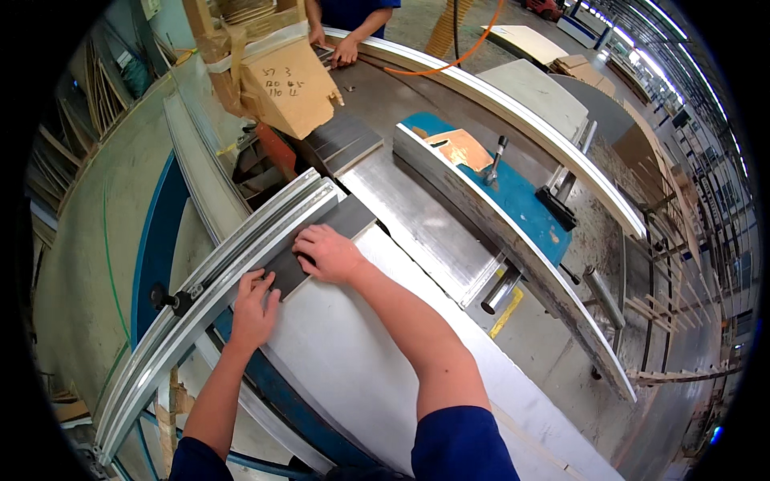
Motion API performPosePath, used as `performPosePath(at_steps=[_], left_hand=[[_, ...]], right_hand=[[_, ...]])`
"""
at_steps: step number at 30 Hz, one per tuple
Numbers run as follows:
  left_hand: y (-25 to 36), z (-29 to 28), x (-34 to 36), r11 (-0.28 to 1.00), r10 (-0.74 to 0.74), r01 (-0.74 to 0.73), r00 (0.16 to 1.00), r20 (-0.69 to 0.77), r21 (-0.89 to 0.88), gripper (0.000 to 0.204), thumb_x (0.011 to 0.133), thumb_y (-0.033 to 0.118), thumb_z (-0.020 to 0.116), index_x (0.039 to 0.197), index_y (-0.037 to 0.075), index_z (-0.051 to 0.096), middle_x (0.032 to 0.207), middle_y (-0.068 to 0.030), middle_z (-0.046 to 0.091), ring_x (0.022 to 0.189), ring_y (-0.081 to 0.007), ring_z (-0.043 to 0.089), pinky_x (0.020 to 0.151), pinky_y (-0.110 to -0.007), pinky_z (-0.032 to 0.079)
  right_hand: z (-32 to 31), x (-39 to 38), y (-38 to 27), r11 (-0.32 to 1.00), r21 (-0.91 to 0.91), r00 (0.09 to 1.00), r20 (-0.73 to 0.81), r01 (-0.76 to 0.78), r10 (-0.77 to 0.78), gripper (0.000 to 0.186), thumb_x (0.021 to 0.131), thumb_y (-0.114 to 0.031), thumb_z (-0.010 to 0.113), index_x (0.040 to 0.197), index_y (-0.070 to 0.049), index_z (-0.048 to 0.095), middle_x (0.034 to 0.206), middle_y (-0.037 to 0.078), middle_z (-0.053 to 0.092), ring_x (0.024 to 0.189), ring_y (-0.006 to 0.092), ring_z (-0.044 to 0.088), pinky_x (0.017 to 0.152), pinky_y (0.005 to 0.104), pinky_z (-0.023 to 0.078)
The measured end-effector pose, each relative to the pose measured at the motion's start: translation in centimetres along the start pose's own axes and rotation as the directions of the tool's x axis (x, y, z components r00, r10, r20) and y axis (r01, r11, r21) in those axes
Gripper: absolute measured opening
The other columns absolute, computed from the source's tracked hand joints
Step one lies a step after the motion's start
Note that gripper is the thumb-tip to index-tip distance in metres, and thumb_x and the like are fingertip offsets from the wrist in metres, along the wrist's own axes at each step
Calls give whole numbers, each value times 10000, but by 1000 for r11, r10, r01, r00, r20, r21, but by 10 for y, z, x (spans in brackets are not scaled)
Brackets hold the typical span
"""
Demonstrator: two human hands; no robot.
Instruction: The person uses a table saw to cut a long strip of dark material into smaller segments. They guide the material through the saw blade repeatedly, separating the cut pieces and stacking them on the table surface. The person then moves the stack of cut pieces to a nearby workbench.
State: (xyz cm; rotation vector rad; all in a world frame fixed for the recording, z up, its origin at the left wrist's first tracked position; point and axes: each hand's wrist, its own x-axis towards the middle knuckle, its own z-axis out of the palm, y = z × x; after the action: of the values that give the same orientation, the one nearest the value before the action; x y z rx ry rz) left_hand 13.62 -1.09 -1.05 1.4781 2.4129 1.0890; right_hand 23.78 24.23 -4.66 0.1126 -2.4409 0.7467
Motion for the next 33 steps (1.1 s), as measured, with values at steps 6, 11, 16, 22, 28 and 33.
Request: performPosePath(at_steps=[6, 11, 16, 22, 28, 33], left_hand=[[0, -8, 8, 997, -3, -5, 996, 89, 78, 310, 1043, 20, 666, 1335, -63, 735, 1372, -210, 611, 1132, -366, 703, 1004, -426, 565], [2, -3, 15, 990, 47, -57, 996, 78, 127, 292, 1050, 34, 663, 1317, -53, 742, 1370, -191, 641, 1089, -353, 729, 956, -437, 591], [1, -4, 20, 983, 82, -92, 994, 72, 159, 275, 1030, 13, 688, 1290, -46, 754, 1377, -194, 670, 1094, -370, 742, 953, -439, 594], [6, -2, 30, 983, 76, -87, 994, 75, 160, 278, 975, -3, 758, 1251, -31, 774, 1327, -180, 704, 1078, -373, 749, 953, -431, 603], [1, 49, 58, 972, 183, -169, 981, -72, 162, 258, 958, 47, 790, 1212, 3, 801, 1292, -148, 729, 1062, -362, 760, 926, -437, 620], [8, 86, 87, 976, 157, -134, 979, -127, 173, 220, 960, 77, 807, 1167, 4, 819, 1272, -153, 753, 1090, -356, 749, 956, -409, 607]], right_hand=[[-18, -45, -27, 994, -105, 973, 231, 5, 19, 618, 1002, -398, 740, 1532, -106, 615, 1583, 124, 587, 1514, 368, 503, 1338, 507, 327], [-17, -41, -31, 974, -221, 957, 267, -55, 115, 715, 1002, -455, 732, 1585, -88, 540, 1596, 159, 571, 1561, 370, 453, 1362, 504, 276], [-10, -50, -46, 945, -319, 988, 109, -73, 113, 680, 1012, -455, 712, 1526, -41, 547, 1544, 170, 593, 1495, 358, 510, 1338, 492, 299], [-26, -83, -75, 976, -214, 971, 239, 26, 26, 528, 875, -454, 840, 1184, -67, 657, 1123, 95, 670, 1096, 288, 642, 1009, 435, 490], [-5, -117, -163, 986, -53, 892, 421, -157, 164, 536, 844, -538, 869, 1084, -86, 707, 973, 63, 698, 1045, 265, 680, 893, 415, 539], [-29, -69, -139, 620, 367, 715, 249, -694, 653, 547, 948, -374, 826, 1362, -30, 726, 1051, 142, 775, 871, 318, 754, 791, 466, 605]])
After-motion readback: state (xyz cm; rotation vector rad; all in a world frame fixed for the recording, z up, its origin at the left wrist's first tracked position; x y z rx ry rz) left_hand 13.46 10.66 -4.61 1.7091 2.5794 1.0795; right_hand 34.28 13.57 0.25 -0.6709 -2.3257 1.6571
